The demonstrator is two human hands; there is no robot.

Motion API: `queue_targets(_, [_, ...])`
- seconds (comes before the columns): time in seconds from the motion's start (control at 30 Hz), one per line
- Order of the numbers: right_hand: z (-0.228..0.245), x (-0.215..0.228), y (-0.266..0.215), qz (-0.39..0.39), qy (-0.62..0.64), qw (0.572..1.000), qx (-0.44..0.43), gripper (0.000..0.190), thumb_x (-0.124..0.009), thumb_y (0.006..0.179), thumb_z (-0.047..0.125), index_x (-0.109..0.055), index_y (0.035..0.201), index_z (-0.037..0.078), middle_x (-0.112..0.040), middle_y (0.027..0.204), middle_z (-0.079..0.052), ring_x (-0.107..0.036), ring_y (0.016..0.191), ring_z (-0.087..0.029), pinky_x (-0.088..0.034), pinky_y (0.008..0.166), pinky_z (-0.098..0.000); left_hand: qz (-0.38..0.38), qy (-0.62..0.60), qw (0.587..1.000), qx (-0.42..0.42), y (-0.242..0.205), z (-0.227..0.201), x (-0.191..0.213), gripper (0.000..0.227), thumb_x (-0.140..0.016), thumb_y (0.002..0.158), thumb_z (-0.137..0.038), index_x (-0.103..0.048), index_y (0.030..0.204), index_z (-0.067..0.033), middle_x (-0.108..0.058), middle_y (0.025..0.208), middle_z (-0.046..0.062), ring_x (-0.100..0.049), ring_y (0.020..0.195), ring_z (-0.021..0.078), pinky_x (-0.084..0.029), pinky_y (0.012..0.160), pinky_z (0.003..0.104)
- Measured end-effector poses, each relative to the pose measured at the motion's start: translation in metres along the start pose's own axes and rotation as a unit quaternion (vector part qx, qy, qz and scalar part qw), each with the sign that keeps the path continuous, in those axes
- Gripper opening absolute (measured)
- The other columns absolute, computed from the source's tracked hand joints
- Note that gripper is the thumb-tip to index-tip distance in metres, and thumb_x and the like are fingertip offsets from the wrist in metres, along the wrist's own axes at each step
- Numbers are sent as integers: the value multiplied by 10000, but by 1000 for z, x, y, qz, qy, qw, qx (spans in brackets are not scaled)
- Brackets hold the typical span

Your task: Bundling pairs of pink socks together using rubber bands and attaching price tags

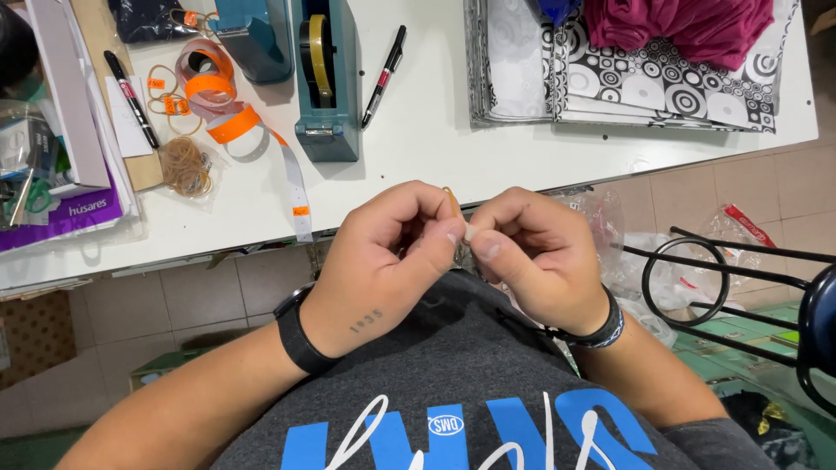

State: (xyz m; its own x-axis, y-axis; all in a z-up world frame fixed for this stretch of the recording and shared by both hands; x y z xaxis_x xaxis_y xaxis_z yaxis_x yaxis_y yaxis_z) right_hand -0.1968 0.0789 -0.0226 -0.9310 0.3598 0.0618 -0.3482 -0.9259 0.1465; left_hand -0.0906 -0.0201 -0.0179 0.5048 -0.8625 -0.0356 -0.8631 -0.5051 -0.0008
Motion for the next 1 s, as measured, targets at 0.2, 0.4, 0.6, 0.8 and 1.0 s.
queue_targets(0.2, [-13, 40, 5, -44, -39, 998, -7, 225, -610, 1011, 180, -645, 1160, 16, -693, 1003, -114, -669, 911, -184, -572, 748, -272, 80, -132, 987, 48, 13, 17, -25, 198, -551, 1039, -280, -594, 941, -113, -479, 795, -55, -383, 709, 89, -352, 668, 241])
queue_targets(0.4, [-14, 61, 10, 120, 69, 990, -6, 359, -586, 1049, 262, -602, 1283, -10, -648, 1234, -161, -672, 1114, -242, -582, 981, -351, 140, -251, 951, 116, 31, 44, -62, 234, -577, 1027, -286, -584, 893, -95, -444, 725, -10, -400, 624, 109, -341, 586, 243])
queue_targets(0.6, [-41, 107, 9, 44, 50, 995, -71, 73, -732, 912, 55, -709, 934, -12, -740, 876, -124, -662, 786, -134, -582, 727, -293, 74, -214, 956, 186, 47, 78, -84, 358, -511, 1040, -300, -657, 1111, 19, -582, 811, 65, -604, 740, 98, -567, 641, 242])
queue_targets(0.8, [-60, 126, 14, -2, 7, 990, -139, 67, -723, 895, 49, -728, 937, -3, -712, 657, -97, -632, 582, -105, -537, 554, -219, 27, -180, 966, 183, 54, 87, -80, 569, -553, 985, -473, -618, 1229, 36, -642, 986, 123, -638, 900, 138, -603, 778, 278])
queue_targets(1.0, [-65, 111, 22, -3, 37, 986, -163, 150, -706, 906, 43, -708, 1042, -21, -729, 671, -126, -678, 572, -119, -555, 524, -220, 20, -92, 979, 182, 63, 85, -61, 237, -609, 984, -190, -683, 1082, 14, -662, 847, 116, -667, 855, 155, -623, 760, 313])
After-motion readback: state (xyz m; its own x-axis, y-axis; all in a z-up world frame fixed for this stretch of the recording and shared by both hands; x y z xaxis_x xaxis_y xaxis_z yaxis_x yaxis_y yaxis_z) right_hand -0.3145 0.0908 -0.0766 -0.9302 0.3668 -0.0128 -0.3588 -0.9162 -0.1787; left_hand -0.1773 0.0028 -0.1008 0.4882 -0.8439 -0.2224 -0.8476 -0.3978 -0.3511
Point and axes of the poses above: each hand's wrist, its own y-axis towards the middle knuckle, its own x-axis out of the back of the hand, z = x × y, the point moved 7 cm from there along y, towards the middle knuckle
